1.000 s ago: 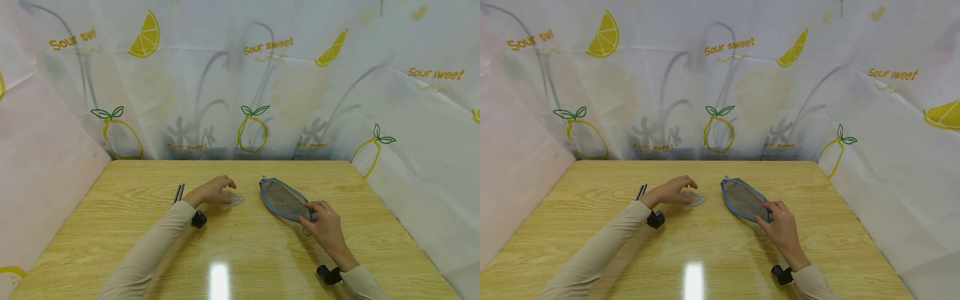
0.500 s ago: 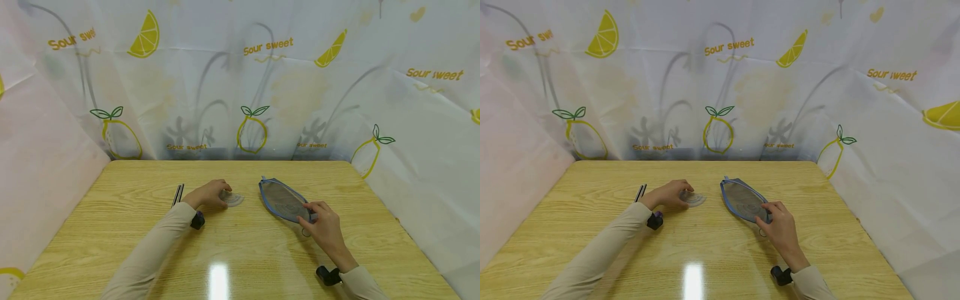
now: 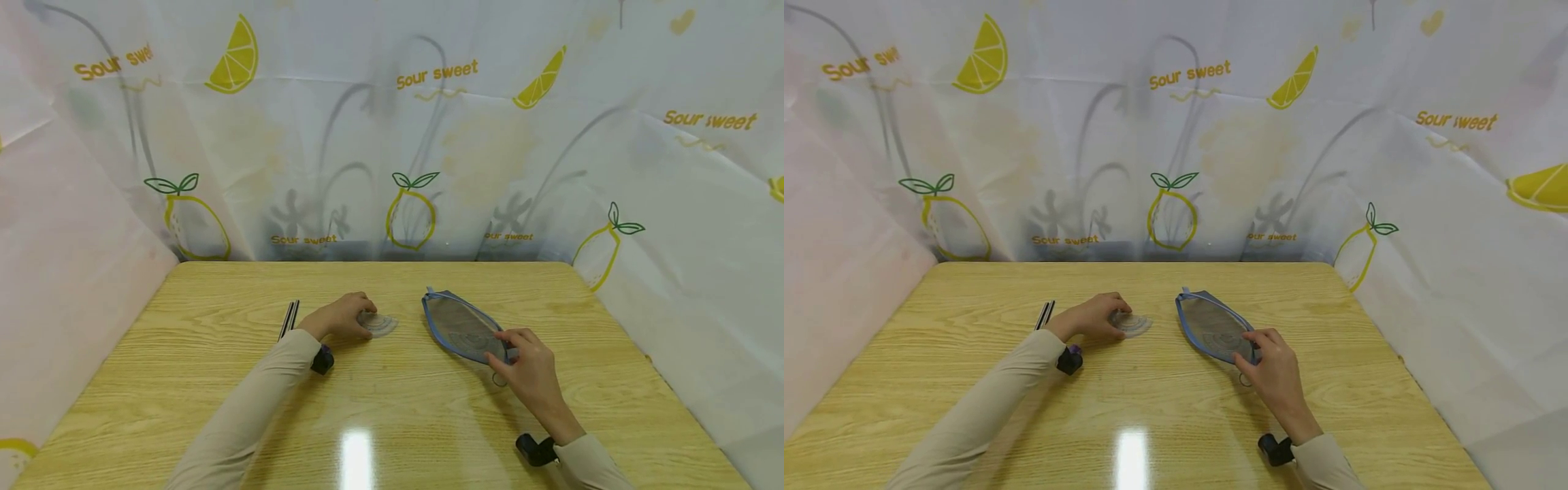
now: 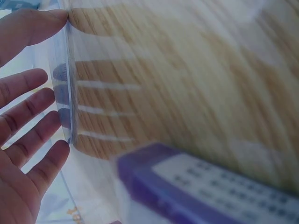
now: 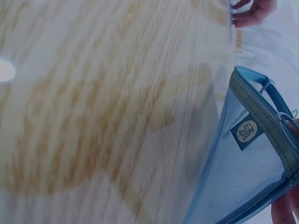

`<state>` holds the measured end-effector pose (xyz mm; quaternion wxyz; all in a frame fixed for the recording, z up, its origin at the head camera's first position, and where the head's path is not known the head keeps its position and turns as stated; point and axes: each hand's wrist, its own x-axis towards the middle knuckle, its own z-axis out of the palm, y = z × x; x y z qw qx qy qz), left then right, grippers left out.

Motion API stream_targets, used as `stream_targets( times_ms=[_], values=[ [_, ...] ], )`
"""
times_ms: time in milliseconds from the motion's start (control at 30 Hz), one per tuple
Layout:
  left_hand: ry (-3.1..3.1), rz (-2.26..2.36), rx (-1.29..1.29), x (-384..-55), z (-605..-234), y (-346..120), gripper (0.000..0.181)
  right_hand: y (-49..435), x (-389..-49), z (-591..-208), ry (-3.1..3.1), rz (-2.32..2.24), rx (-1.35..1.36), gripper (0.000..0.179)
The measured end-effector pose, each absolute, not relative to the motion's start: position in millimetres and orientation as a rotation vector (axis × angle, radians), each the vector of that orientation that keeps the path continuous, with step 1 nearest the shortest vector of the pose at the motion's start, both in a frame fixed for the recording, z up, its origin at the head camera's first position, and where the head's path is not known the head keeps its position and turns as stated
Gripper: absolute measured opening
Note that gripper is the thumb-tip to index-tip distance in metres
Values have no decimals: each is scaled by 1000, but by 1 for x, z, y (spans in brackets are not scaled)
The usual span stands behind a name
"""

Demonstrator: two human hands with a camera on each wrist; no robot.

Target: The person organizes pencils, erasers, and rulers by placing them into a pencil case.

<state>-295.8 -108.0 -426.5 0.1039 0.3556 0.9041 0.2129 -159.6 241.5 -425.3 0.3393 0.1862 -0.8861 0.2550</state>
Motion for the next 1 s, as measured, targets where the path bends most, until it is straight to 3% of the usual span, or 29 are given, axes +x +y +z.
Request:
stream_targets(
  times_ms=[1000],
  values=[
    [2689, 588, 1013, -300, -430, -100, 39, 244, -159, -426, -2304, 700, 480, 39]
  ],
)
